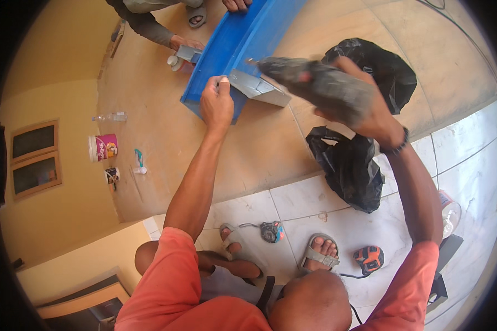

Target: The person uses a cordless drill to fasten screws into a long blue metal frame while a coworker holds the frame steady. The person retrieves screws from a black bag and secures metal brackets to the frame.

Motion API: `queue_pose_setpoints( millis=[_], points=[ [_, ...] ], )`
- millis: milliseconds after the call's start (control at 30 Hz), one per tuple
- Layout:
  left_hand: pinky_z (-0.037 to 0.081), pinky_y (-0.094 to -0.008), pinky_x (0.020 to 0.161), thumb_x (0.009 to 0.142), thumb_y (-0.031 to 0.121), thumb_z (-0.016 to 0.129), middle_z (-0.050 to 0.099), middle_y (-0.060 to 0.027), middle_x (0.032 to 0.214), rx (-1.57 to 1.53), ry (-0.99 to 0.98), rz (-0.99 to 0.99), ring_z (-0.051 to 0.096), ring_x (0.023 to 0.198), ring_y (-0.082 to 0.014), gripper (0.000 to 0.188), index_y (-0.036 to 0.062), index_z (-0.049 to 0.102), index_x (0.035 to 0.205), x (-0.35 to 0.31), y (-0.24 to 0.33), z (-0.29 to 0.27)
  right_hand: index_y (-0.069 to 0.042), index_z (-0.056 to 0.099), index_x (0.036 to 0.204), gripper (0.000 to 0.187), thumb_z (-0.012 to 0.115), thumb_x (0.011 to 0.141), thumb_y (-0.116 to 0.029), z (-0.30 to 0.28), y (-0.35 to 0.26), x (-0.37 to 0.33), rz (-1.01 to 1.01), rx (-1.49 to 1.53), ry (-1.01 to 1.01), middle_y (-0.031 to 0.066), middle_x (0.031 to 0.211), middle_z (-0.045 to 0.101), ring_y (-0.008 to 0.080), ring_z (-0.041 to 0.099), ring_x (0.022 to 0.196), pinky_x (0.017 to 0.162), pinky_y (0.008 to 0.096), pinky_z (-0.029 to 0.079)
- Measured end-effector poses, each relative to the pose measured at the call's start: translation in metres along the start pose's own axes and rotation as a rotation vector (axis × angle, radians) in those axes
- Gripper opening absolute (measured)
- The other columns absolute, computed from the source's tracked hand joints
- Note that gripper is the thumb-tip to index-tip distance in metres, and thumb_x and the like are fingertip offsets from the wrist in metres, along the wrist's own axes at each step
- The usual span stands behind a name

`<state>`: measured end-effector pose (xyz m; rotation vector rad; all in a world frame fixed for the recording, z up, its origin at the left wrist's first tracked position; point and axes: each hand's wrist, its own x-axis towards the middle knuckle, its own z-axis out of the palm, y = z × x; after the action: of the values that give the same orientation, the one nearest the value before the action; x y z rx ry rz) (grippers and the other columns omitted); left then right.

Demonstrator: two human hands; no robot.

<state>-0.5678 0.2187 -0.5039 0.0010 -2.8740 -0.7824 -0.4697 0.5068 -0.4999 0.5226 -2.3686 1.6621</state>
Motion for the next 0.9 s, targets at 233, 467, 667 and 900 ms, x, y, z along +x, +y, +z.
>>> queue_pose_setpoints(
  millis=[233,467,667,900],
  points=[
    [0.044,-0.0283,0.084,0.094,0.017,0.050,0.063,-0.0095,0.107,-0.561,-0.383,-0.159,0.057,0.097,-0.0151,0.033,-0.0030,0.059,0.119,0.022,-0.024,-0.007,-0.001,0.049,0.129,0.075,0.077,0.072,-0.041,-0.025,-0.028,-0.136,0.473,0.507,0.375,0.0116,0.110,0.064,0.0165,0.060,0.081,0.069,0.0296,0.049],
    [0.043,-0.0310,0.091,0.090,0.014,0.054,0.065,-0.0148,0.107,-0.650,-0.492,-0.125,0.059,0.101,-0.0202,0.031,-0.0042,0.062,0.114,0.035,-0.021,-0.023,-0.001,0.044,0.129,0.068,0.071,0.077,-0.037,-0.022,-0.083,-0.213,0.392,0.575,0.777,0.0142,0.105,0.059,0.0172,0.059,0.075,0.065,0.0285,0.049],
    [0.048,-0.0326,0.086,0.089,0.008,0.055,0.067,-0.0141,0.099,-0.551,-0.063,0.302,0.063,0.093,-0.0196,0.025,-0.0054,0.061,0.110,0.011,0.078,-0.016,0.000,0.044,0.125,0.067,0.073,0.077,-0.037,-0.023,-0.112,-0.266,0.437,0.486,0.947,0.0138,0.100,0.060,0.0168,0.059,0.069,0.062,0.0288,0.050],
    [0.051,-0.0406,0.080,0.079,0.002,0.054,0.067,-0.0216,0.093,-0.285,-0.613,0.805,0.066,0.090,-0.0350,0.021,0.0000,0.067,0.095,-0.018,0.168,0.125,0.000,0.048,0.122,0.061,0.071,0.078,-0.036,0.000,-0.123,-0.291,0.441,0.553,0.990,0.0125,0.104,0.059,0.0174,0.059,0.072,0.065,0.0302,0.049]
  ],
)
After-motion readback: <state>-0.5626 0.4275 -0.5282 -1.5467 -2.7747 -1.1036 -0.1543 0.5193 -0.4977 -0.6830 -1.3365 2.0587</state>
